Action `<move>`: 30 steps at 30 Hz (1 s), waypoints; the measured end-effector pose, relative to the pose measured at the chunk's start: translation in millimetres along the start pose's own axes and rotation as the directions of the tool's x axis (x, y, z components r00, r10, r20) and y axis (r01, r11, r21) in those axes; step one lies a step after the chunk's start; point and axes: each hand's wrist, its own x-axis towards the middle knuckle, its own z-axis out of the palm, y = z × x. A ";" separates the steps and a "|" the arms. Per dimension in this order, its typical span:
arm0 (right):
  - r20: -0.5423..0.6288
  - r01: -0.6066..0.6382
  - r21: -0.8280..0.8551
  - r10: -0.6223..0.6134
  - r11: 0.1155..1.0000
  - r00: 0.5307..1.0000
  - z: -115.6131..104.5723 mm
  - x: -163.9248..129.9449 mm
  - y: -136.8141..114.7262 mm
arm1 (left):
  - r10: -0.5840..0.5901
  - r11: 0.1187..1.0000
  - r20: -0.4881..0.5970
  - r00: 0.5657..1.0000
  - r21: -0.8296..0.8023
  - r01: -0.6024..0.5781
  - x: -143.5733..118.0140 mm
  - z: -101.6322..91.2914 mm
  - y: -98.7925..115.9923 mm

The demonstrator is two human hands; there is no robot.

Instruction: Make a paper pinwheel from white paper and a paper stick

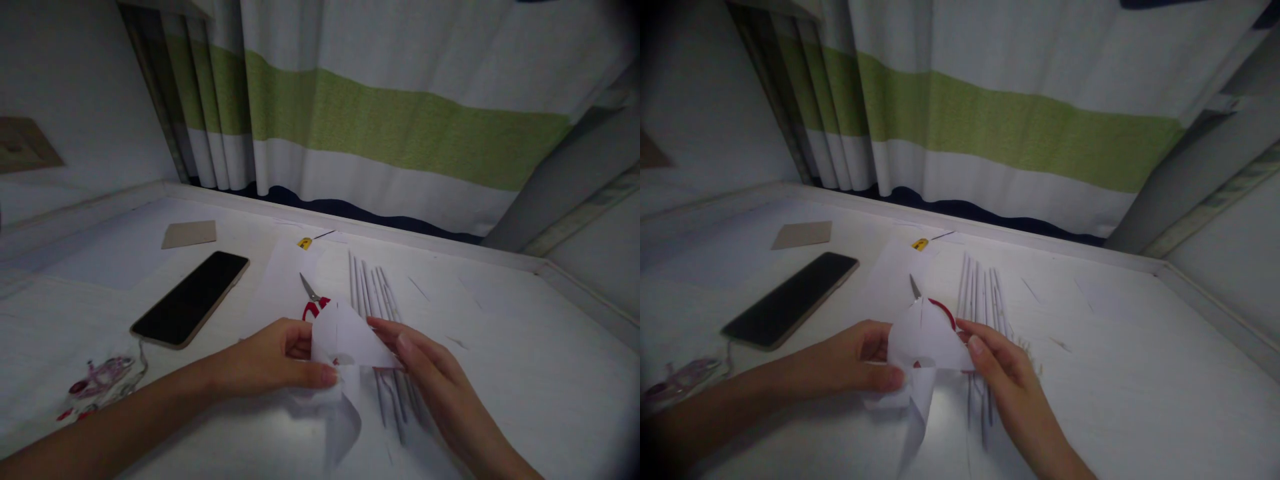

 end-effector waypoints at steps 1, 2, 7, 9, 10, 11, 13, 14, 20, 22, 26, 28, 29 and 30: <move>0.004 -0.015 0.016 0.015 1.000 1.000 0.0 0.8 1.2 | -0.007 1.000 0.022 1.000 0.007 0.007 -0.6 0.4 0.4; 0.010 -0.028 0.037 0.027 0.999 1.000 0.6 1.1 3.2 | -0.012 1.000 0.045 0.999 0.020 0.011 -1.2 0.9 0.7; 0.027 0.013 -0.004 -0.013 1.000 1.000 4.5 -1.9 12.9 | -0.056 0.993 0.120 0.991 0.106 0.044 -3.8 1.5 -1.0; -0.008 0.126 -0.117 -0.128 0.985 0.992 4.6 -4.4 12.3 | -0.060 0.992 0.122 0.991 0.116 0.046 -4.3 0.7 -2.1; -0.014 0.198 -0.176 -0.204 0.964 0.979 4.4 -5.6 10.9 | -0.060 0.993 0.123 0.991 0.113 0.046 -4.4 0.2 -2.4; -0.003 0.271 -0.223 -0.279 0.936 0.960 4.1 -6.8 9.2 | -0.064 0.993 0.127 0.990 0.107 0.050 -4.5 -0.4 -2.5; 0.055 0.406 -0.271 -0.407 0.873 0.912 3.6 -8.9 5.4 | -0.079 0.993 0.134 0.988 0.099 0.066 -4.9 -1.6 -1.7; 0.089 0.463 -0.278 -0.458 0.841 0.885 3.3 -9.9 3.8 | -0.090 0.992 0.130 0.987 0.104 0.077 -5.1 -2.2 -1.0; 0.227 0.665 -0.453 -0.644 0.594 0.730 -0.6 -18.1 -0.4 | -0.045 0.954 0.035 0.998 0.297 0.032 -7.0 -3.2 3.1; 0.251 0.668 -0.544 -0.661 0.508 0.707 -2.1 -20.9 -1.4 | 0.007 0.927 -0.010 1.000 0.376 -0.003 -7.4 -1.6 4.9; 0.138 0.585 -0.638 -0.673 0.501 0.727 -1.9 -21.6 -3.8 | 0.262 0.803 -0.315 0.912 0.596 -0.025 -9.9 3.0 15.8; 0.048 0.538 -0.653 -0.681 0.533 0.731 -1.2 -20.2 -4.2 | 0.387 0.754 -0.472 0.792 0.656 0.023 -12.3 4.0 22.3; 0.024 0.527 -0.659 -0.685 0.537 0.728 -1.1 -19.4 -3.9 | 0.403 0.746 -0.517 0.755 0.664 0.057 -13.5 3.9 24.2; 0.016 0.523 -0.667 -0.692 0.531 0.722 -1.2 -18.7 -3.4 | 0.387 0.742 -0.533 0.753 0.664 0.089 -14.6 3.6 24.7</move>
